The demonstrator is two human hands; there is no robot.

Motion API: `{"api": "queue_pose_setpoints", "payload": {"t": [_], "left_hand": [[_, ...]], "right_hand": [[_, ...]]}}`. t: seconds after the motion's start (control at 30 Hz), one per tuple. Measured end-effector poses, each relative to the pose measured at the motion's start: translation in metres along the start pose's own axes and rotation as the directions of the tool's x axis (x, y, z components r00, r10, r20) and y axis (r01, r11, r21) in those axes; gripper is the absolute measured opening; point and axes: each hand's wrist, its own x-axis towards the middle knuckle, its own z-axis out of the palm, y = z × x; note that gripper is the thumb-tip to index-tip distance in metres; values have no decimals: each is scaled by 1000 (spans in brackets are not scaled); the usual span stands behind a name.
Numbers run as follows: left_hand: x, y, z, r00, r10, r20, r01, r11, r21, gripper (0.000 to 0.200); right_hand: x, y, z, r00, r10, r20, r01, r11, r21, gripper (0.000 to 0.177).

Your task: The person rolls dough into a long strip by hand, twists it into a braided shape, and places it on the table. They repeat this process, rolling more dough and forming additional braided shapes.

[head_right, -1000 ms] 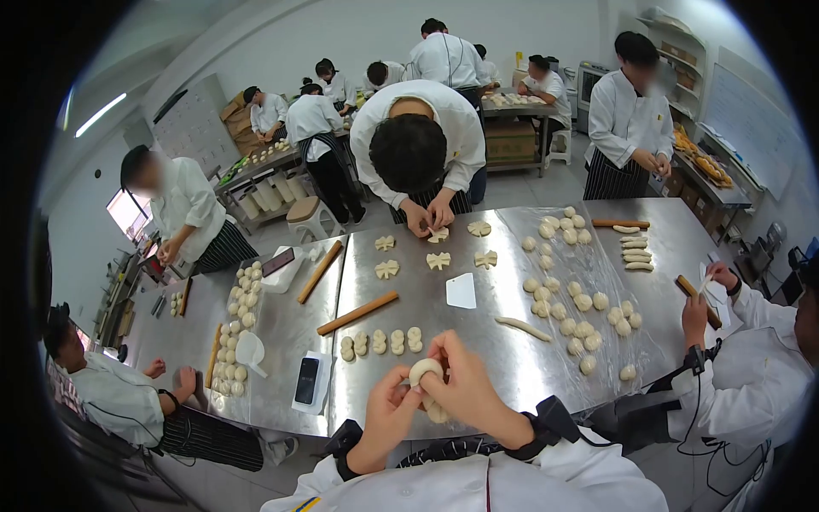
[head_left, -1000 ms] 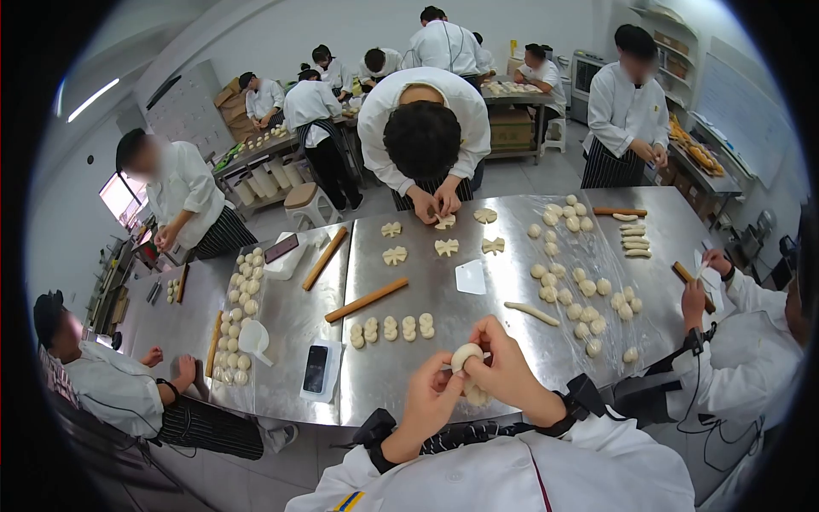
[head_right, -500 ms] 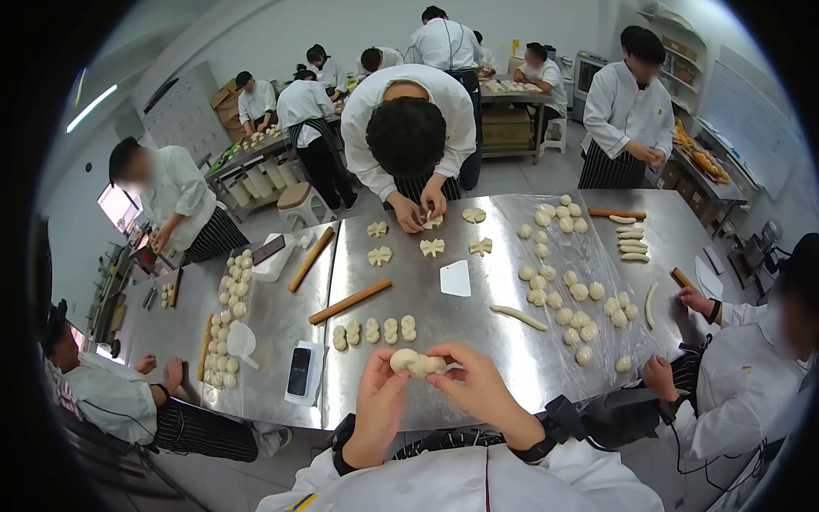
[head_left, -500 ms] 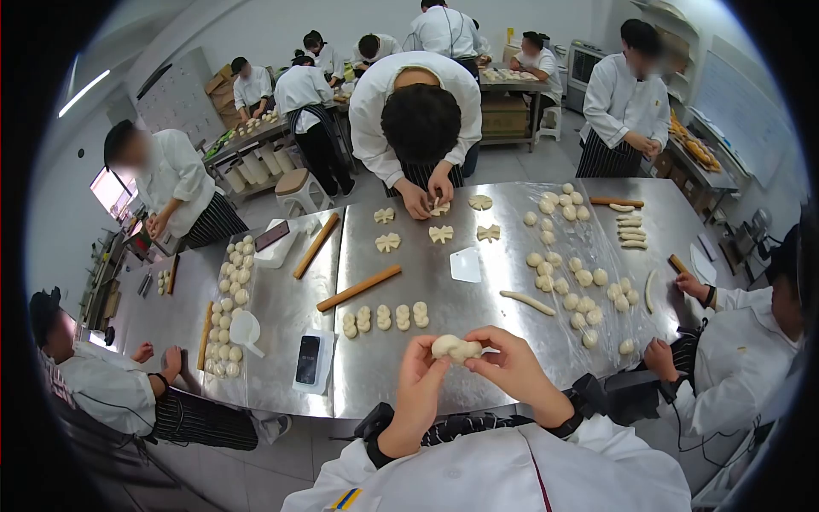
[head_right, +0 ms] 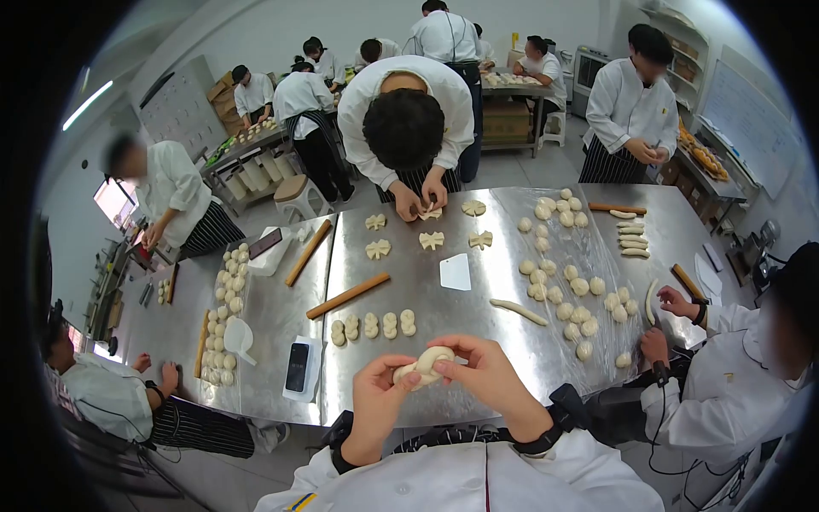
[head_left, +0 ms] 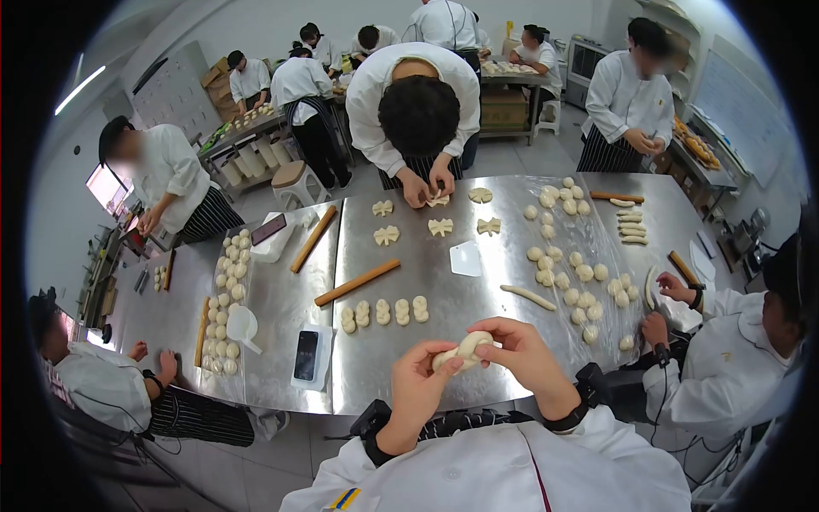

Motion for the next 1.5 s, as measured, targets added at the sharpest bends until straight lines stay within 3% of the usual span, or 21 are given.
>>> {"api": "queue_pose_setpoints", "payload": {"t": [0.07,0.17,0.27,0.37,0.57,0.6,0.67,0.7,0.8,0.87,0.93,0.97,1.07,1.13,1.17,1.27,1.37,1.47,1.5], "left_hand": [[4,-7,-11,995,39,90,-53,987,154,27],[7,-10,-10,998,-5,55,3,1000,25,28],[13,-20,-7,992,-127,-13,128,990,55,26],[24,-49,-18,987,-141,-80,142,990,12,25],[66,-147,-46,970,-162,-179,162,987,-15,24],[76,-173,-52,967,-145,-208,160,986,57,24],[93,-221,-61,961,-108,-253,161,967,199,23],[101,-232,-65,963,-71,-262,163,922,351,24],[121,-257,-70,977,39,-208,133,654,745,30],[119,-269,-82,991,105,-86,39,388,921,36],[109,-275,-92,994,106,-14,-27,370,928,42],[109,-276,-94,992,120,27,-69,361,930,46],[137,-265,-80,941,142,308,-328,158,931,50],[144,-277,-75,940,16,341,-332,274,903,61],[144,-284,-74,933,-49,358,-322,332,886,67],[143,-264,-73,915,-134,380,-353,187,917,82],[136,-261,-69,906,-54,419,-404,181,897,83],[130,-274,-74,905,-154,396,-362,210,908,81],[127,-272,-77,910,-106,401,-370,229,900,79]], "right_hand": [[4,-4,3,999,-12,-40,11,999,-47,40],[17,2,7,996,-82,-27,80,995,-57,35],[32,15,11,997,-64,-41,66,997,38,30],[53,50,1,985,50,-165,-65,994,-83,28],[107,146,-10,882,-73,-465,64,997,-35,23],[120,169,-16,855,-82,-513,82,996,-22,22],[145,223,-38,822,-132,-554,17,978,-208,20],[152,246,-48,805,-156,-572,-25,955,-296,20],[169,283,-79,851,-357,-386,-74,645,-761,22],[168,283,-86,837,-390,-385,-94,590,-802,24],[161,270,-91,782,-514,-352,-82,475,-876,24],[153,266,-95,784,-481,-392,-131,489,-862,26],[128,274,-107,726,-312,-613,-162,789,-593,27],[120,273,-110,692,-190,-697,-162,899,-407,27],[117,268,-110,681,-141,-718,-167,926,-340,27],[108,262,-114,675,-64,-735,-175,954,-243,28],[105,264,-122,673,-51,-738,-150,967,-204,29],[104,259,-121,653,-52,-756,-108,981,-161,29],[104,256,-119,642,-50,-765,-106,982,-154,28]]}}
